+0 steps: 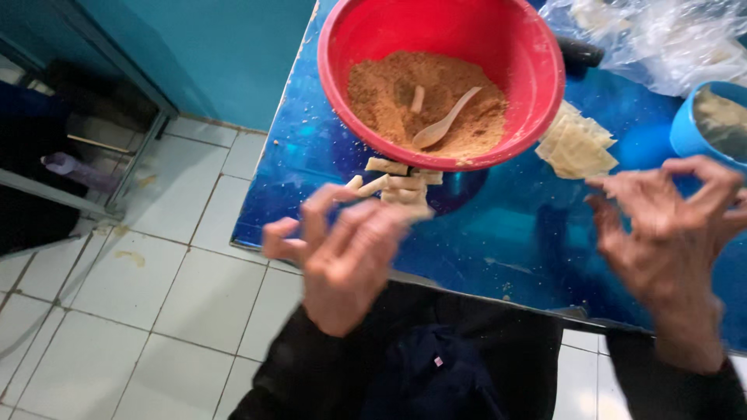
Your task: The person sits at a table and rolls spring rolls by hand. They take thin pastry wrappers, spoon brown filling from a red bowl onto a wrapper, fold the wrapper over the filling, and roll it into a cylinder, adding finished rolls to a pile on the table.
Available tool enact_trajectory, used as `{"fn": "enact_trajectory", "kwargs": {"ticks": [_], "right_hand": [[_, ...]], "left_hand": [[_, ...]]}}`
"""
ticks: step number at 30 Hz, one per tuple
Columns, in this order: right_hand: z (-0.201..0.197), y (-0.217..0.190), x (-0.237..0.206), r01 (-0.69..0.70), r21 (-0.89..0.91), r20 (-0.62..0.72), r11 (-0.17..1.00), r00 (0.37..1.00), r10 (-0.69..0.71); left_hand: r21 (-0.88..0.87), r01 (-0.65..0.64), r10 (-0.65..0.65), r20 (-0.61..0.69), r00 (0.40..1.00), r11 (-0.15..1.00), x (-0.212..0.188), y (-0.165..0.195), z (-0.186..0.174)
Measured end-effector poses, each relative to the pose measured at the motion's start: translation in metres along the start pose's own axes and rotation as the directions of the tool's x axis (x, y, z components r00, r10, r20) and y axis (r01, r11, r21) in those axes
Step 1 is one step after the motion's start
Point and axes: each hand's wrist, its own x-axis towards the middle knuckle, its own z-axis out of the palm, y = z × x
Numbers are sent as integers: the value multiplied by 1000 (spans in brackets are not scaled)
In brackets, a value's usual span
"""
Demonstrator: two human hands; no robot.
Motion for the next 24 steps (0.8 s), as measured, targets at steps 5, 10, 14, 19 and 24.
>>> {"fn": "enact_trajectory", "kwargs": {"ticks": [5,10,14,19,24], "right_hand": [[35,27,28,128,-82,82,988,989,-121],[60,37,35,204,-93,21,975,979,-203],[85,45,25,147,8,2,989,989,-147],[124,56,14,69,171,-2,983,998,-70],[140,58,13,-20,369,-25,929,999,31]], "left_hand": [[196,87,-97,43,994,977,19,-34,17],[237,16,-57,166,985,971,22,-39,27],[224,23,-47,101,994,974,25,-27,23],[-3,-214,214,-14,977,977,25,20,28],[-206,-400,447,304,841,893,39,68,75]]}}
